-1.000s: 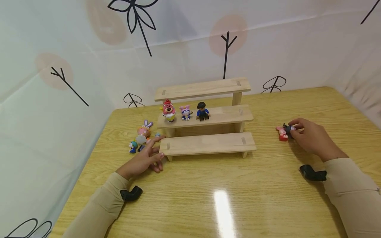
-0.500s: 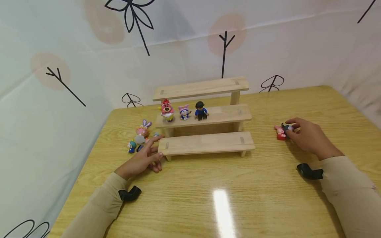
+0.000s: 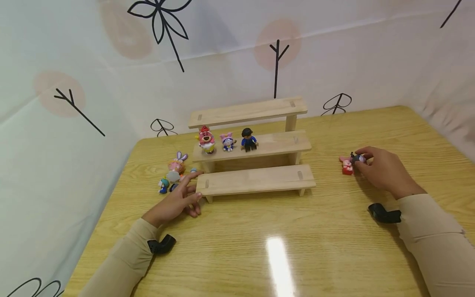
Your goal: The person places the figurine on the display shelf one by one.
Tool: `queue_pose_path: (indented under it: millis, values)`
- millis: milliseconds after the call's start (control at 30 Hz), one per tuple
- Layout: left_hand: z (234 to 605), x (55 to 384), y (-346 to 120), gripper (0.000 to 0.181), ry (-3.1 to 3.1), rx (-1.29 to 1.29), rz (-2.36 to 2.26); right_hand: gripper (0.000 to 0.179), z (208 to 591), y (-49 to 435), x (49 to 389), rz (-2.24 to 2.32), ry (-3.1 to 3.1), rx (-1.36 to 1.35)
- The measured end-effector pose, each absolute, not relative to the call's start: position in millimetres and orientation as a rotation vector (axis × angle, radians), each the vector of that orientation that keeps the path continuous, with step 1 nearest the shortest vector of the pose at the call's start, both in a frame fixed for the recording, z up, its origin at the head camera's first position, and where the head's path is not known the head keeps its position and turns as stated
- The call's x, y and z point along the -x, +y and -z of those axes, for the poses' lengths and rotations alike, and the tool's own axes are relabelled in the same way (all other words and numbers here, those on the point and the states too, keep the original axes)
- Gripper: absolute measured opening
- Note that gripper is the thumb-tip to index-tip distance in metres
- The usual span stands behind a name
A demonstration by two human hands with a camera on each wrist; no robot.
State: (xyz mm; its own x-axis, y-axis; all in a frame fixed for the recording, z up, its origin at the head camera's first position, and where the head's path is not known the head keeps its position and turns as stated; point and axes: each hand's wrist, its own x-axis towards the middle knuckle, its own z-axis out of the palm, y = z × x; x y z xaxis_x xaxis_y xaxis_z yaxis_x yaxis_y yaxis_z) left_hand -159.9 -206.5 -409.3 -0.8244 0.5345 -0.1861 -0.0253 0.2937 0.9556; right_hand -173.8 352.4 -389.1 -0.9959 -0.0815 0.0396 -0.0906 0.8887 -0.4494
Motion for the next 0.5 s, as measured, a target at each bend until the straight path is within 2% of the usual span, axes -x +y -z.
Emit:
queue_pose_path:
  millis: [233,500]
  values:
    - [407,159,-205,0.067,2.094,-0.455,-1.561,0.046,383,348,171,-0.791,-2.924,-0.064]
    - [406,160,-205,0.067,2.092,-0.457,-1.563,0.041,377,336,168,-0.843,-2.708,-0.096]
